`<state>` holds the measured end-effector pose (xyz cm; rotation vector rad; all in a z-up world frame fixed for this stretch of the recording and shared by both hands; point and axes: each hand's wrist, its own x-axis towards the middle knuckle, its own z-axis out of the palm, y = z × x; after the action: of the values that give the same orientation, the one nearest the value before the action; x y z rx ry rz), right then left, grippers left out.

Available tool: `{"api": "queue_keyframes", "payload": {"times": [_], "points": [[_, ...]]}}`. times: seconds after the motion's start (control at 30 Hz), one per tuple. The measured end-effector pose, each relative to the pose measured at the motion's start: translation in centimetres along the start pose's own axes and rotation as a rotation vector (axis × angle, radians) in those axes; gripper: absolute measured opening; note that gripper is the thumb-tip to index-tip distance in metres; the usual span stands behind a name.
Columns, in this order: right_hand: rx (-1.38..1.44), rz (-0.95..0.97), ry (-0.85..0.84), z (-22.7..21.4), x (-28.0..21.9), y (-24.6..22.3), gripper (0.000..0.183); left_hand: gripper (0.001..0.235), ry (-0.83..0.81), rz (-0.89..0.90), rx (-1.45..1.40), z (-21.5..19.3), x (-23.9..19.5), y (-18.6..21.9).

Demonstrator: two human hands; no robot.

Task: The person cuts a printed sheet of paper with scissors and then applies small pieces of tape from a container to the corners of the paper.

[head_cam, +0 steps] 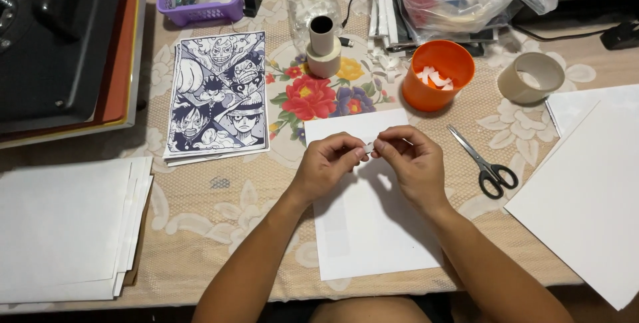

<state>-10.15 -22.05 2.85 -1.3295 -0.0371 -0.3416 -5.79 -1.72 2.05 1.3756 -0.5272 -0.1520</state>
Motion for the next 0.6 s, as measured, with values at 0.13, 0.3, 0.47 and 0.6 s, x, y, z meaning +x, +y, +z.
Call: {"api": "queue_keyframes", "payload": {"times": [0.13,0.3,0.47,0.6], "points": [[-0.021,-0.053,-0.015,0.5,-0.8,-0.8,0.024,0.012,0.026,-0.019,-0.011,-0.1,-0.3,-0.5],[0.027,-0.057,-0.018,-0.2,-0.7,-0.3,0.043,0.012,0.104,-0.048,-0.034,-0.4,-0.4,-0.7],[0.033,-0.086,-0.005,0.0,-1.2,-0.9,0.042,0.011,0.112,-0.056,-0.041,0.1,-0.7,-0.5],[0.041,-0.099,0.002,0.2,-1.2,-1.3,0.043,0.012,0.108,-0.048,-0.032,0.4,-0.5,-0.3]]}}
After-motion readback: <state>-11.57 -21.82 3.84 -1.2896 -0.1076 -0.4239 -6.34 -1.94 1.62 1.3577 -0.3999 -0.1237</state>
